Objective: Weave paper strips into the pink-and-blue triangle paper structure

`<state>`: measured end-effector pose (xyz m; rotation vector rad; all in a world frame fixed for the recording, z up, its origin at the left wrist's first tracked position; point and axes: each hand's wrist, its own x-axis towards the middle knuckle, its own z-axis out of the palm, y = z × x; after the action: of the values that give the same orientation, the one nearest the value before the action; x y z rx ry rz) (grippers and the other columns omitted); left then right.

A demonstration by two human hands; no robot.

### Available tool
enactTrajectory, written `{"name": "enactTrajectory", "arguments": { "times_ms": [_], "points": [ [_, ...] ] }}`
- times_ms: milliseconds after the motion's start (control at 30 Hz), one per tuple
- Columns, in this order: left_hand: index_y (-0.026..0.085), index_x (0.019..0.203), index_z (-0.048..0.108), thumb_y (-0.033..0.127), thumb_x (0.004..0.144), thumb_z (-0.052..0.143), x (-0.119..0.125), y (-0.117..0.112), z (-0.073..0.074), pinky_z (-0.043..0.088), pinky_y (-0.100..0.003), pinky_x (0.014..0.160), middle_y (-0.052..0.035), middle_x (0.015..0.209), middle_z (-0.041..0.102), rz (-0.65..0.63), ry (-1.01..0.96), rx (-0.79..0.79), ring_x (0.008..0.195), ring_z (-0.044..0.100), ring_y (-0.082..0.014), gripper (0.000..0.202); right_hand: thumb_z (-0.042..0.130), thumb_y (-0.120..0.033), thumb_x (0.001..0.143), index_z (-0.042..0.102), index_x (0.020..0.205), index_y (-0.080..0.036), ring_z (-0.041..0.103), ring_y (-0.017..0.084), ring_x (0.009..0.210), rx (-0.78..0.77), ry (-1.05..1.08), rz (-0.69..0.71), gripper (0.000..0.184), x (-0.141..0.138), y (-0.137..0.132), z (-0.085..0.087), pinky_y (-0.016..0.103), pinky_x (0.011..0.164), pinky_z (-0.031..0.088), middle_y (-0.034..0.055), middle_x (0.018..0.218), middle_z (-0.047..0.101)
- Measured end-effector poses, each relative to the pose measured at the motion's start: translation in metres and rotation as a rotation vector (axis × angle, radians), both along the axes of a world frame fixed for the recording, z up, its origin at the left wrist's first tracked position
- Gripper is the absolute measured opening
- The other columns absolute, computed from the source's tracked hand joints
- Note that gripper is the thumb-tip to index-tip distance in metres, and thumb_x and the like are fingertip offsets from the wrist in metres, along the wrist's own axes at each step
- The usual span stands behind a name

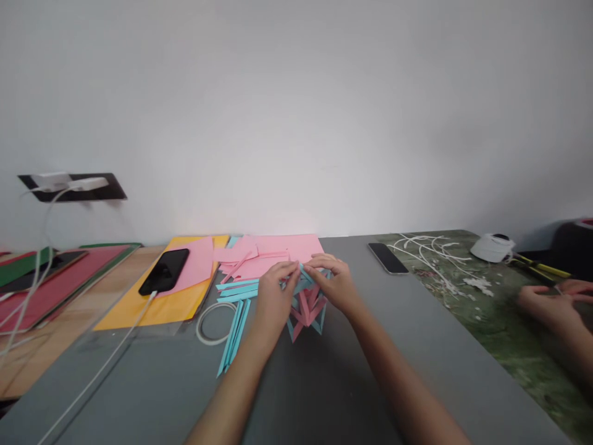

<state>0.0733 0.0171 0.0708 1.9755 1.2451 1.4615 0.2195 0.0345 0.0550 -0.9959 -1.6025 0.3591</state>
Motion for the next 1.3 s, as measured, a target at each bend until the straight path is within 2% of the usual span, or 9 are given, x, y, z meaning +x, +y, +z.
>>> {"name": "enactTrajectory", "arguments": {
  "times_ms": [233,567,800,1033,1300],
  "points": [
    [0.017,0.088,0.07,0.017,0.079,0.055,0.003,-0.001,0.0,0.049,-0.034,0.084,-0.0074,0.093,0.07,0.005,-0.037,-0.012,0.087,0.063,-0.0172,0.018,0.066,-0.031,0.073,0.07,0.067,-0.026,0.063,0.023,0.09,0.005,-0.002,0.03,0.009,0.002,0.002,-0.002,0.04,0.088,0.042,0.0013,0.073,0.071],
    [0.018,0.086,0.071,0.02,0.078,0.056,0.006,-0.001,-0.004,0.048,-0.036,0.085,-0.0073,0.093,0.07,0.006,-0.085,-0.016,0.089,0.064,-0.0186,0.017,0.063,-0.034,0.076,0.069,0.067,-0.026,0.061,0.024,0.093,0.043,-0.075,-0.17,0.013,-0.006,-0.008,0.006,0.043,0.09,0.032,0.0014,0.074,0.071],
    [0.015,0.08,0.071,0.025,0.072,0.063,0.008,-0.003,-0.002,0.052,-0.033,0.073,-0.0065,0.078,0.072,0.139,-0.237,-0.081,0.073,0.066,-0.0181,0.015,0.062,-0.031,0.076,0.068,0.07,-0.026,0.062,0.022,0.089,0.102,-0.087,-0.205,0.01,-0.012,-0.011,0.006,0.039,0.085,0.033,0.0014,0.078,0.071],
    [0.019,0.081,0.071,0.023,0.075,0.061,0.005,-0.002,-0.004,0.052,-0.033,0.076,-0.0055,0.082,0.072,0.126,-0.11,0.035,0.076,0.066,-0.0175,0.013,0.06,-0.031,0.078,0.068,0.072,-0.026,0.061,0.021,0.089,0.121,-0.154,-0.215,0.011,-0.009,-0.009,0.004,0.038,0.085,0.03,0.0004,0.078,0.07],
    [0.019,0.085,0.07,0.023,0.078,0.057,0.005,-0.003,-0.004,0.052,-0.034,0.077,-0.0055,0.085,0.072,0.096,-0.043,0.06,0.08,0.066,-0.0174,0.015,0.059,-0.032,0.08,0.068,0.072,-0.026,0.061,0.021,0.089,0.116,-0.181,-0.234,0.013,-0.009,-0.01,0.005,0.039,0.086,0.027,0.0004,0.078,0.07]
  ]
}}
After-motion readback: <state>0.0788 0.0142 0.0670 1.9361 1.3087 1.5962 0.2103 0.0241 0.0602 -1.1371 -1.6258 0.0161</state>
